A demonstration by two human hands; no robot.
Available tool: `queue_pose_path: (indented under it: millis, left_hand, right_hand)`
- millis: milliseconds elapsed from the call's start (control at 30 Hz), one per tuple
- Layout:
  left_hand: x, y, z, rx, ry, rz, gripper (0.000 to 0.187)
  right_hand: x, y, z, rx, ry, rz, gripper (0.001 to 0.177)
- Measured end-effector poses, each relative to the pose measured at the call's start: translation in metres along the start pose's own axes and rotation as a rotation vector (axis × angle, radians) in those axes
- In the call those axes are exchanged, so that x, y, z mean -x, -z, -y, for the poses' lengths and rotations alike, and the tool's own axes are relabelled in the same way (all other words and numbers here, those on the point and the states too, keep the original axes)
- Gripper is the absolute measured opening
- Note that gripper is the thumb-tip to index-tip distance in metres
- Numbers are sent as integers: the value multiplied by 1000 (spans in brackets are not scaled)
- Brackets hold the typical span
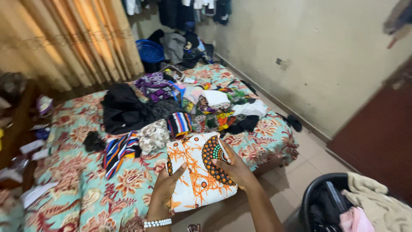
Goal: The person takes several items of clothing from a shelf, places them on a bed, and smooths them out by hand.
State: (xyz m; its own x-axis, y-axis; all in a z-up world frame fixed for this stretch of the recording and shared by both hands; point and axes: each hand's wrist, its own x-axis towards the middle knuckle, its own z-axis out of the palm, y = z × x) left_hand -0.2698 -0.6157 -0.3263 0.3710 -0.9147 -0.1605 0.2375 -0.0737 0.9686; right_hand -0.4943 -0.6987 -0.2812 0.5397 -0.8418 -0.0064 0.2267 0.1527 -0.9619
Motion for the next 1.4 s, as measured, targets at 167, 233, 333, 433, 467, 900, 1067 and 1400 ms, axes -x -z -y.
queue_pose_path:
  millis: [167,233,333,433,467,900,1067,1400]
  left_hand:
    - [-15,-36,3,154,129,93,47]
    - [-25,-48,3,182,154,127,47]
    - [-41,-67,5,219,195,192,46]
    - [-61,-88,8,192,206,247,46]
    - [-68,-95,6,158,192,252,46]
    - [-166,-157,4,95,219,384,48]
    - [-198,-173,11,165,229,468,49]
    - [-247,-184,12,55,280,463,49]
  right_hand:
    - [6,32,-3,-58,8,-78,79]
    - [3,45,-6,-107,28,-97,80]
    - [1,66,-6,-64,-20,-186,81]
    - [-3,86,-1,55,-31,-270,81]
    - [-6,91,2,7,-2,-264,80]
    - [-59,148,13,232,73,-481,77]
    - [-75,163,15,119,13,-535,76]
    - [-109,174,14,28,64,-550,70]
